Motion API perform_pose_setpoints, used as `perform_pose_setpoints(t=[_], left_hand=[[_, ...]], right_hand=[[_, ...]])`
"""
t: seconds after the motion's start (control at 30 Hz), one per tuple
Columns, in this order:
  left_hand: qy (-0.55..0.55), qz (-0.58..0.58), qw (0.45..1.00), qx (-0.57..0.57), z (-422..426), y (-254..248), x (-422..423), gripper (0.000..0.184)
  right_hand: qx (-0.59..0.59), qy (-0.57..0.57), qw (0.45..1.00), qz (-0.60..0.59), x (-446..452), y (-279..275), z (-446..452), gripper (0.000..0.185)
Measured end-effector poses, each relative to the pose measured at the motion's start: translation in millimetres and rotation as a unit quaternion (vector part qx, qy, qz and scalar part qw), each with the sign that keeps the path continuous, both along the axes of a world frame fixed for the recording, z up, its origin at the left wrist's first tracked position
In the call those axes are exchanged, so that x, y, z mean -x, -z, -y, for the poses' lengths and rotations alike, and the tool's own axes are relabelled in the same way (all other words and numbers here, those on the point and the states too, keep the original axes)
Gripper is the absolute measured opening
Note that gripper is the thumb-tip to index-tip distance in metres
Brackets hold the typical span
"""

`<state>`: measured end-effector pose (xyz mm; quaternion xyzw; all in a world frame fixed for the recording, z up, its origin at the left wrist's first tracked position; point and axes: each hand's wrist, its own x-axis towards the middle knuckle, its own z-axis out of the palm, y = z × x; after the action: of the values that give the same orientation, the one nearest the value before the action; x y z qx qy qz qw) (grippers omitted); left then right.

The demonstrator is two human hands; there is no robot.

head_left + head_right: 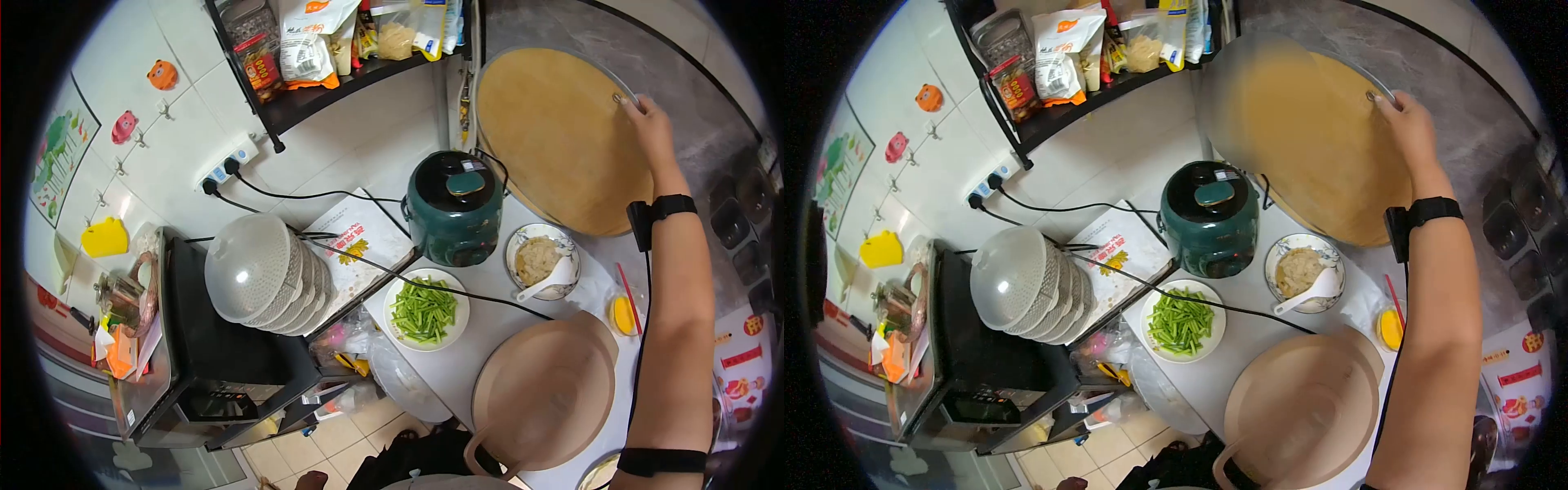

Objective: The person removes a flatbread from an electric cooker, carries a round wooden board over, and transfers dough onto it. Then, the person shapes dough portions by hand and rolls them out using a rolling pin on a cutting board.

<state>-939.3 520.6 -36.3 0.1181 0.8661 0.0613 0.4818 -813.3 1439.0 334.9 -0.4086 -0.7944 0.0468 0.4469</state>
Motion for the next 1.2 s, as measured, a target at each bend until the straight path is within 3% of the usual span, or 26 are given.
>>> perform_pose_setpoints(t=[0.1, 0.27, 0.33, 0.4, 0.43, 0.47, 0.53, 0.57, 0.67, 0.8, 0.87, 0.93, 0.97, 1.0, 1.03, 1.07, 1.13, 1.2], left_hand=[[0.052, -0.004, 0.999, -0.012, -10.9, 7.3, 13.6, 0.047], [0.07, 0.028, 0.996, -0.057, -44.3, 3.8, 42.4, 0.045], [0.089, 0.028, 0.99, -0.109, -32.3, 50.5, 64.0, 0.048], [0.415, -0.078, 0.899, -0.117, -36.5, 87.4, 87.6, 0.034], [0.484, -0.125, 0.854, -0.148, -48.6, 90.2, 94.0, 0.031], [0.494, -0.127, 0.846, -0.154, -53.1, 88.7, 99.6, 0.031], [0.276, 0.002, 0.944, -0.18, -107.6, 2.6, 95.9, 0.031], [0.245, 0.022, 0.952, -0.183, -123.5, -26.3, 95.0, 0.031], [0.262, -0.002, 0.921, -0.287, -135.7, 13.4, 115.1, 0.029], [0.288, -0.005, 0.878, -0.381, -180.7, -56.6, 95.8, 0.025], [0.249, 0.056, 0.86, -0.442, -195.5, -98.4, 75.3, 0.022], [0.267, 0.089, 0.839, -0.465, -203.7, -94.0, 57.1, 0.02], [0.274, 0.119, 0.822, -0.485, -205.8, -92.7, 46.2, 0.019], [0.293, 0.127, 0.817, -0.48, -206.8, -97.7, 32.0, 0.019], [0.317, 0.175, 0.808, -0.465, -208.0, -106.1, 15.7, 0.019], [0.344, 0.223, 0.796, -0.446, -208.3, -113.4, -0.8, 0.018], [0.399, 0.275, 0.773, -0.408, -205.7, -114.6, -33.0, 0.021], [0.423, 0.266, 0.751, -0.432, -202.9, -97.0, -70.1, 0.023]], right_hand=[[-0.058, -0.014, 0.995, -0.081, -11.8, -23.3, 23.3, 0.036], [-0.024, 0.009, 0.998, -0.052, -48.2, -82.9, 106.2, 0.036], [-0.045, 0.028, 0.997, -0.064, -69.8, -98.5, 137.4, 0.037], [-0.065, 0.017, 0.994, -0.087, -95.3, -113.9, 171.8, 0.037], [-0.082, 0.026, 0.994, -0.073, -112.0, -121.4, 189.3, 0.036], [-0.089, 0.038, 0.993, -0.073, -129.4, -129.2, 210.3, 0.036], [-0.035, 0.042, 0.993, -0.108, -164.0, -143.2, 259.0, 0.035], [-0.065, 0.047, 0.99, -0.116, -183.9, -148.1, 281.2, 0.031], [-0.026, 0.096, 0.988, -0.116, -238.1, -166.6, 380.1, 0.023], [-0.027, 0.137, 0.98, -0.144, -326.0, -180.5, 488.9, 0.018], [0.005, 0.161, 0.974, -0.161, -308.2, -191.6, 573.6, 0.006], [-0.042, 0.199, 0.968, -0.145, -324.9, -181.8, 627.6, 0.007], [0.071, 0.286, 0.896, -0.334, -325.4, -184.2, 651.7, 0.007], [0.132, 0.344, 0.757, -0.54, -321.8, -187.3, 675.7, 0.007], [0.066, 0.312, 0.877, -0.36, -381.9, -150.0, 699.8, 0.01], [0.005, 0.269, 0.95, -0.158, -420.3, -123.4, 729.2, 0.013], [0.061, 0.358, 0.93, -0.058, -407.6, -108.4, 786.4, 0.009], [0.078, 0.372, 0.92, -0.091, -392.0, -81.2, 829.0, 0.009]])
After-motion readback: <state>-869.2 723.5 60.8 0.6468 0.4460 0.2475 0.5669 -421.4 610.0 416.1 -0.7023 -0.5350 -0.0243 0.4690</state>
